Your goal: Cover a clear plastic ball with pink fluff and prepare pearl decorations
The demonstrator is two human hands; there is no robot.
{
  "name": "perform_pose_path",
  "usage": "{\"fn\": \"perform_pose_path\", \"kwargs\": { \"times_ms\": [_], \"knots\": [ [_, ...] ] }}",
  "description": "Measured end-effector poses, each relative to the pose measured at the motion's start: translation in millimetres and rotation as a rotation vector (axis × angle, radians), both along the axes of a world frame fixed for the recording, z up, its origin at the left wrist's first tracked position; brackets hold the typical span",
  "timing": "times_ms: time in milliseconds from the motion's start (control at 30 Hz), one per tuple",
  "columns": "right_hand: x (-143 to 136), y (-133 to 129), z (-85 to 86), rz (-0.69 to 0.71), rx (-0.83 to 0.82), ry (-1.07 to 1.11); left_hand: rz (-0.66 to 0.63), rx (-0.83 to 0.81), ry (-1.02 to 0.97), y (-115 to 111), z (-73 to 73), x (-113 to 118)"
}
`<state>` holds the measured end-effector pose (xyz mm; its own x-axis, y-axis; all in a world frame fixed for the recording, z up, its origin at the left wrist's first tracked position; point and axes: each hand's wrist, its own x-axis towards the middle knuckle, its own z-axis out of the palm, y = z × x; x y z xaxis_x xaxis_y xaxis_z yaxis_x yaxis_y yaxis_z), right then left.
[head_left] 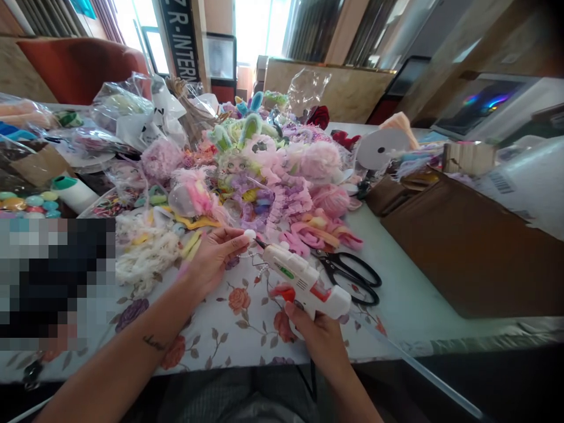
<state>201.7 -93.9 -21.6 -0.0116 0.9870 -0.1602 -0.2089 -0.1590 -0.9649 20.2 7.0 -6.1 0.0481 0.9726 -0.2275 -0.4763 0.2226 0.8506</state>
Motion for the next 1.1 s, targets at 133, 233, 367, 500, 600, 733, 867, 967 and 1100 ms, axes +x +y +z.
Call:
{"fn": "perform_pose_path", "kwargs": {
  "times_ms": [133,233,367,500,600,733,867,967,1100],
  "knots": [
    [-1.4,-1.9,0.4,0.005,0.026,-0.082,-0.01,0.014,0.018,-1.5,-0.9,1.0],
    [-3.0,-1.4,1.5,-0.001,0.023,-0.087,-0.017,0.029,0.027,-2.1,-0.8,1.0],
    [-3.9,0.0,3.2,0.004,0.034,-0.101,-0.014,0.031,0.041,-2.6,0.4,1.4],
    [-5.3,0.6,6.6,-0.005,0.032,-0.112,-0.019,0.035,0.037,-2.7,1.3,2.0],
    [-6.5,0.8,8.9,-0.015,0.023,-0.111,-0.019,0.043,0.037,-2.8,1.6,2.1],
    [-6.6,1.3,8.6,-0.021,-0.003,-0.138,-0.022,0.041,0.039,-3.1,1.9,2.0],
    [-6.0,1.7,6.3,-0.013,-0.001,-0.187,-0.014,0.036,0.034,-3.6,1.7,2.0],
    [-6.0,1.5,4.8,-0.02,-0.005,-0.191,-0.014,0.031,0.044,-3.9,1.8,2.1],
    [-6.0,1.1,3.5,-0.022,-0.023,-0.178,-0.015,0.031,0.043,-3.6,2.3,2.1]
  ]
}}
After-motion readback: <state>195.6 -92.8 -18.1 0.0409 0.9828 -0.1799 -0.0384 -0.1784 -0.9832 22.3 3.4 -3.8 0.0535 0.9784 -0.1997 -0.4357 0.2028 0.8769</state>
